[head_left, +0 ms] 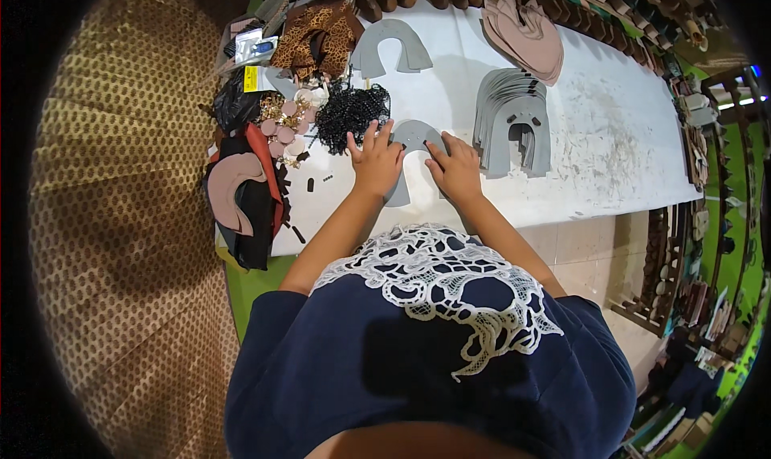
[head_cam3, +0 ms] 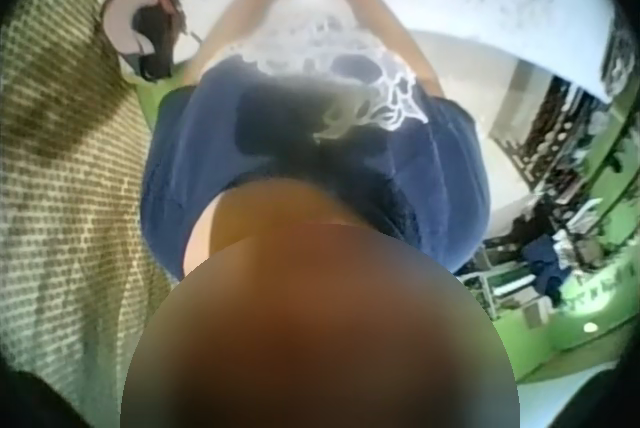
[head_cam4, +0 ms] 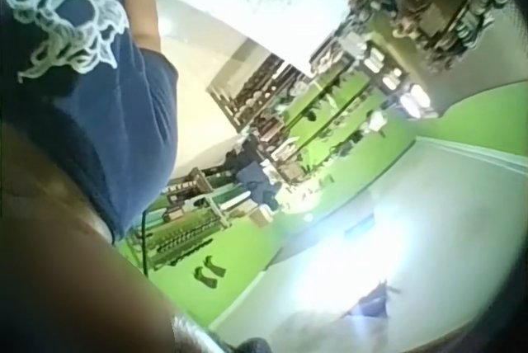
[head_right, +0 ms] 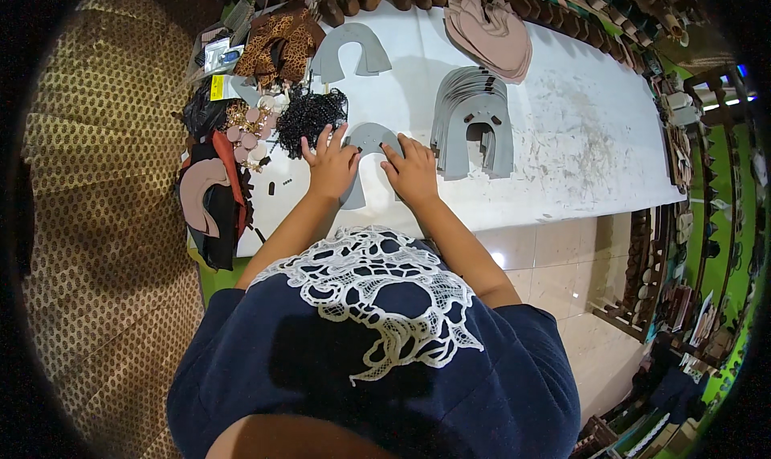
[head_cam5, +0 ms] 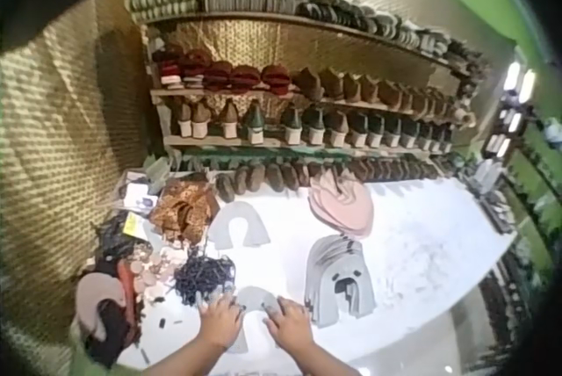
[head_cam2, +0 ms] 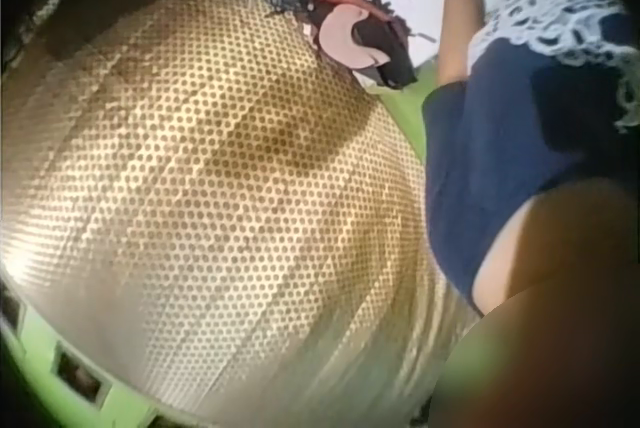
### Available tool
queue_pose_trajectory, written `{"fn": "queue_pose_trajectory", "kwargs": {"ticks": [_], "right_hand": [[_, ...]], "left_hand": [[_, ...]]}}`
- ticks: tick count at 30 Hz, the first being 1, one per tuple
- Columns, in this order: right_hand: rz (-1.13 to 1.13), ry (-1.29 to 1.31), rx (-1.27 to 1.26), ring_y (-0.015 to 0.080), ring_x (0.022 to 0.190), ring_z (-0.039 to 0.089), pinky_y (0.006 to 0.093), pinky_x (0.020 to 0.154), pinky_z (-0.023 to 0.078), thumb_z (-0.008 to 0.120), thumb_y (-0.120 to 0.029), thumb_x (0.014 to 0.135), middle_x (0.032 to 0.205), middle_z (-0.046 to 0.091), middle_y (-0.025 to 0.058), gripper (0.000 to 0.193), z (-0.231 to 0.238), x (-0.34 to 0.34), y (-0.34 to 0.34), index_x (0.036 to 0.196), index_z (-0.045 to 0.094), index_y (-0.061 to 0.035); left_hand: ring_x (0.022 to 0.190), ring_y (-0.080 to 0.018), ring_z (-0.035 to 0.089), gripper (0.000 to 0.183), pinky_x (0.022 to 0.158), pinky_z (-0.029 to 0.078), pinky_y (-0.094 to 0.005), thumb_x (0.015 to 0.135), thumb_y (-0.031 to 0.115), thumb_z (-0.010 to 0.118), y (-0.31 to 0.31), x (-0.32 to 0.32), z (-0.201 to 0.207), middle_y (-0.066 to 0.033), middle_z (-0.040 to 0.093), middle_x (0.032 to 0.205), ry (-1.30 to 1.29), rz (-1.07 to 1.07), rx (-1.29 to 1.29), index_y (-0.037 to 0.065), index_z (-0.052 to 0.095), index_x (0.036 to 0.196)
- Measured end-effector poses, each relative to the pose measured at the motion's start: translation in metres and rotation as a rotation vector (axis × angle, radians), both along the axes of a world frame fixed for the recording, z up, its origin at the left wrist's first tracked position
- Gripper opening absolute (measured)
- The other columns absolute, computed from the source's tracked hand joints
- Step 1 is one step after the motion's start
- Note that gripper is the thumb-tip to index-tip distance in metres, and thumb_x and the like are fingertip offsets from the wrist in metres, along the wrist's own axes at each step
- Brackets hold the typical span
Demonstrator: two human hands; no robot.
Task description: Sort and arrange various shoe upper parts and linings on a workbench.
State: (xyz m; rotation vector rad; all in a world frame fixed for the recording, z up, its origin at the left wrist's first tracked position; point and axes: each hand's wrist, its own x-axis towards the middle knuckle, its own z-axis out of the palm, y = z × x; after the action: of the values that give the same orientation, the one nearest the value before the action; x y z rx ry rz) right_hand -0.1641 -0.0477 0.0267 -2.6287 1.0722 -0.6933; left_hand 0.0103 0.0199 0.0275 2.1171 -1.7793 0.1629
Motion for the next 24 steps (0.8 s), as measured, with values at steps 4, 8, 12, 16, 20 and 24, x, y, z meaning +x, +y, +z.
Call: {"fn": "queue_pose_trajectory", "kwargs": {"ticks": [4, 8, 12, 16, 20, 24], "right_hand": [[-0.005, -0.031, 0.013, 0.0273, 0.113, 0.048, 0.0418, 0.093, 0.035, 0.064, -0.027, 0.077, 0.122, 0.052, 0.0140, 0.035, -0.002, -0.001, -0.001, 0.110, 0.064, -0.0173], [-0.019, -0.030, 0.005, 0.0271, 0.113, 0.048, 0.0416, 0.093, 0.035, 0.064, -0.027, 0.077, 0.121, 0.052, 0.0138, 0.034, 0.000, -0.002, -0.001, 0.110, 0.064, -0.0170], [-0.019, -0.042, 0.013, 0.0271, 0.113, 0.048, 0.0415, 0.093, 0.035, 0.065, -0.027, 0.076, 0.121, 0.052, 0.0137, 0.034, -0.001, -0.001, -0.001, 0.109, 0.065, -0.0166], [-0.018, -0.052, 0.022, 0.0272, 0.113, 0.048, 0.0416, 0.093, 0.035, 0.065, -0.026, 0.076, 0.121, 0.052, 0.0137, 0.034, -0.001, -0.001, -0.001, 0.108, 0.065, -0.0161], [-0.018, -0.060, 0.014, 0.0271, 0.113, 0.048, 0.0417, 0.093, 0.035, 0.065, -0.026, 0.076, 0.120, 0.053, 0.0135, 0.034, -0.001, -0.002, -0.001, 0.108, 0.065, -0.0160], [-0.005, -0.061, 0.017, 0.0295, 0.111, 0.049, 0.0426, 0.092, 0.036, 0.064, -0.026, 0.077, 0.120, 0.052, 0.0153, 0.035, -0.002, -0.002, -0.001, 0.110, 0.064, -0.0160]], "left_hand": [[0.126, -0.0246, 0.034, 0.008, 0.101, 0.008, -0.0618, 0.073, 0.024, 0.065, -0.006, 0.001, -0.005, 0.0000, 0.050, 0.127, -0.093, -0.065, -0.075, 0.017, 0.063, 0.073], [0.126, -0.0242, 0.035, 0.006, 0.101, 0.006, -0.0614, 0.072, 0.022, 0.064, -0.007, 0.001, -0.011, 0.0009, 0.051, 0.127, -0.081, -0.070, -0.112, 0.017, 0.062, 0.071], [0.127, -0.0253, 0.034, 0.005, 0.102, 0.005, -0.0610, 0.071, 0.022, 0.064, -0.007, 0.000, -0.014, 0.0011, 0.051, 0.127, -0.069, -0.037, -0.115, 0.017, 0.062, 0.070], [0.128, -0.0265, 0.032, 0.006, 0.102, 0.005, -0.0608, 0.070, 0.023, 0.064, -0.006, 0.000, -0.017, 0.0010, 0.050, 0.128, -0.056, -0.019, -0.139, 0.017, 0.062, 0.072], [0.128, -0.0266, 0.032, 0.007, 0.102, 0.006, -0.0606, 0.070, 0.023, 0.064, -0.005, -0.001, -0.019, 0.0005, 0.049, 0.129, -0.048, -0.002, -0.115, 0.017, 0.062, 0.073], [0.128, -0.0265, 0.032, 0.008, 0.102, 0.007, -0.0606, 0.071, 0.025, 0.063, -0.005, -0.001, -0.019, 0.0003, 0.048, 0.129, -0.062, 0.001, -0.105, 0.018, 0.062, 0.076]]}}
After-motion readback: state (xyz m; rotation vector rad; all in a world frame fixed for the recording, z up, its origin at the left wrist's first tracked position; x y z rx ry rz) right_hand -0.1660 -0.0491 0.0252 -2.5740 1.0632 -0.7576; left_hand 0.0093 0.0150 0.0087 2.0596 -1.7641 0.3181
